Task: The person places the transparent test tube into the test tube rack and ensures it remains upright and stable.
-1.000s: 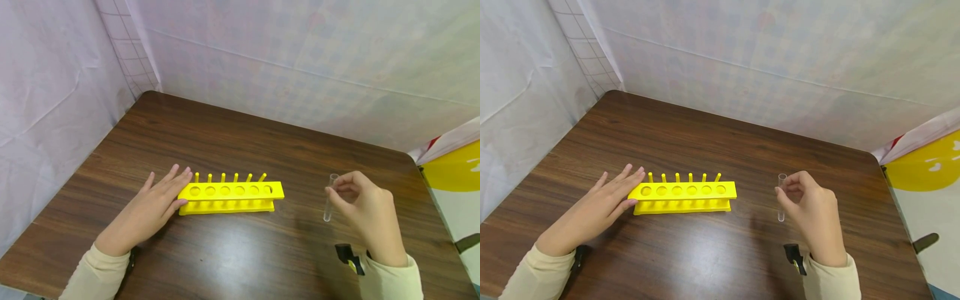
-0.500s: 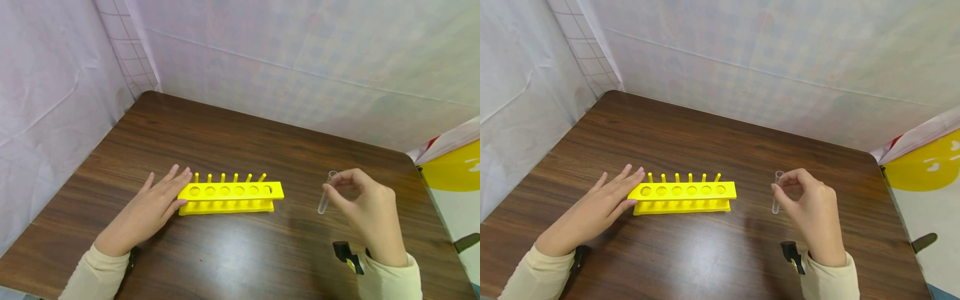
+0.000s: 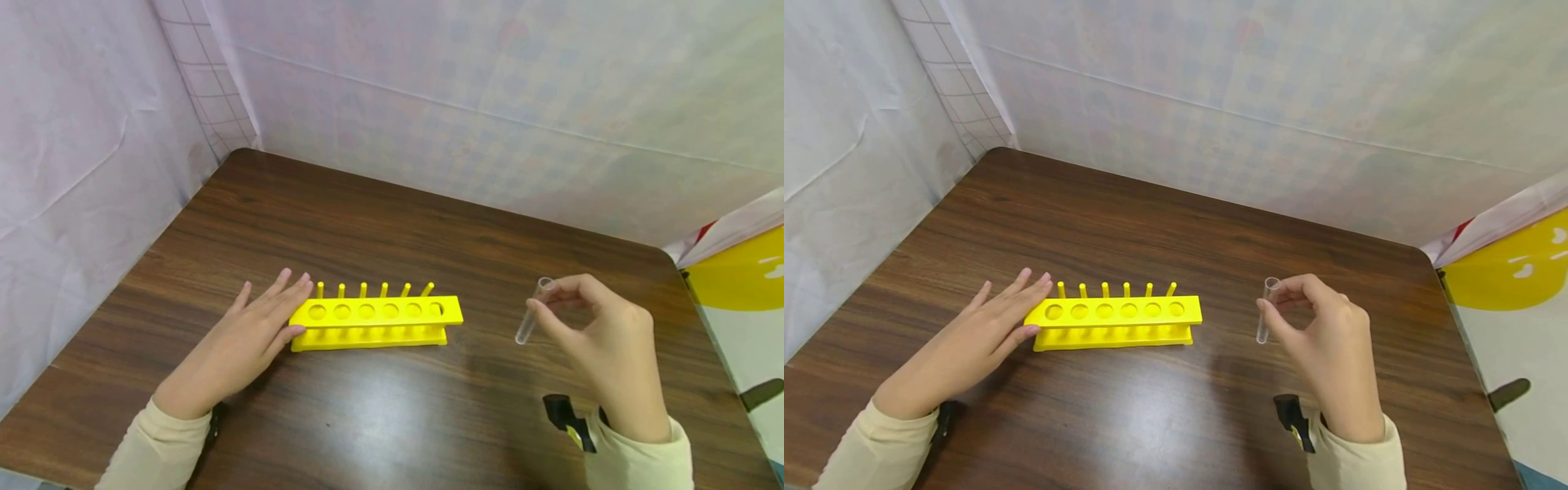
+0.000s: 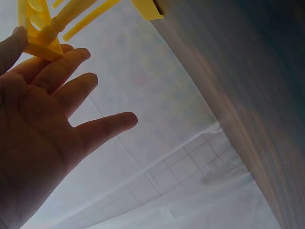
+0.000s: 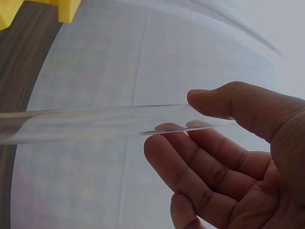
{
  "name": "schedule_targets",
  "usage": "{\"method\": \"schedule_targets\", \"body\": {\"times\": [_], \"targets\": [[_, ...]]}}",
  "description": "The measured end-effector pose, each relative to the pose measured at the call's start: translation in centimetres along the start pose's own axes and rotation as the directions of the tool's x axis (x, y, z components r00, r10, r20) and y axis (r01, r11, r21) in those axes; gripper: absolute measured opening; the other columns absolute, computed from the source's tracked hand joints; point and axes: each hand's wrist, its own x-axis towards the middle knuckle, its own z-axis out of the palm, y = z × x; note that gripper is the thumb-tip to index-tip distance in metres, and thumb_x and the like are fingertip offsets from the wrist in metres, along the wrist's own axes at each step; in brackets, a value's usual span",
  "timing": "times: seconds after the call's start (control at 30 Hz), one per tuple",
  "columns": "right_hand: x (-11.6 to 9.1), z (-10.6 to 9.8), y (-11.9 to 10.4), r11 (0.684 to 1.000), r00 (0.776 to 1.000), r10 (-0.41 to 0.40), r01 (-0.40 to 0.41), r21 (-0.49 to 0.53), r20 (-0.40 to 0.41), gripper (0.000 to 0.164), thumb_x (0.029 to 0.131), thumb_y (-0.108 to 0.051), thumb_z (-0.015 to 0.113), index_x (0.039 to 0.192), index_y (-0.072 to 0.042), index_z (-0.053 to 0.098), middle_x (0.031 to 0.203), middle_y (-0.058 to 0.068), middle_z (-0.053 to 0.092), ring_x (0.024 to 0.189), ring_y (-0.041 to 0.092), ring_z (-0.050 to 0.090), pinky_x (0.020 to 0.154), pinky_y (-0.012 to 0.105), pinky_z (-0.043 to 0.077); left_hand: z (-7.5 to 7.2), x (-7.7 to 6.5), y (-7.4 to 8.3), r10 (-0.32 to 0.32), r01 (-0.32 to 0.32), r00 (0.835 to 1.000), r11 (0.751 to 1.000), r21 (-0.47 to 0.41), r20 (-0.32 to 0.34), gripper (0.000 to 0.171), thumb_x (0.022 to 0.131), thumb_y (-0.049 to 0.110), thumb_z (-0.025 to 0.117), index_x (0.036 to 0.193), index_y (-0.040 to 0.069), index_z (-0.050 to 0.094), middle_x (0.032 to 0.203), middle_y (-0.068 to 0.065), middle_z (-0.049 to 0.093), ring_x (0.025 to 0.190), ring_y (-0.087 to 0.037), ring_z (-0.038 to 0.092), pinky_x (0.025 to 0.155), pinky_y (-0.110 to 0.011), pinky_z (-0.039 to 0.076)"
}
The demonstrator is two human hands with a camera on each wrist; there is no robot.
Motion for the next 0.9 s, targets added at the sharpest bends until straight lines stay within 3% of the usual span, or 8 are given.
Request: {"method": "schedule_targets", "body": {"times": [0.43, 0.77, 0.9], "targets": [[0.6, 0.2, -1.3, 0.997, 0.999, -0.031, 0.033, 0.069, -0.034, 0.018, 0.075, -0.01, 0.081, 0.088, -0.012, 0.068, 0.085, -0.005, 0.07, 0.073, -0.005, 0.061, 0.072, 0.006, 0.043, 0.0, 0.0, 0.0, -0.006, 0.006, 1.0, 1.0, -0.012, 0.001, 0.065, 0.098, 0.032, 0.053, 0.152, 0.017, 0.02, 0.154, -0.002, 0.027, 0.143, -0.025, 0.019, 0.106, -0.066, 0.017], [1.0, 0.5, -1.9, 0.996, 0.997, -0.073, 0.074, 0.049, -0.033, 0.021, 0.074, -0.009, 0.081, 0.088, -0.011, 0.066, 0.083, -0.007, 0.069, 0.074, 0.002, 0.063, 0.071, 0.008, 0.043, 0.1, -0.1, -0.1, -0.012, 0.011, 1.0, 0.999, -0.042, -0.003, 0.064, 0.099, 0.033, 0.051, 0.153, 0.021, 0.018, 0.155, 0.001, 0.025, 0.144, -0.021, 0.015, 0.106, -0.066, 0.017], [1.1, 0.6, -2.0, 0.996, 0.997, -0.073, 0.074, 0.051, -0.035, 0.022, 0.074, -0.007, 0.081, 0.089, -0.01, 0.066, 0.084, -0.006, 0.07, 0.075, -0.002, 0.062, 0.071, 0.007, 0.043, 0.1, -0.1, -0.1, -0.015, 0.015, 1.0, 0.999, -0.045, 0.003, 0.063, 0.099, 0.034, 0.05, 0.153, 0.021, 0.018, 0.155, 0.001, 0.025, 0.144, -0.022, 0.015, 0.107, -0.066, 0.015]]}}
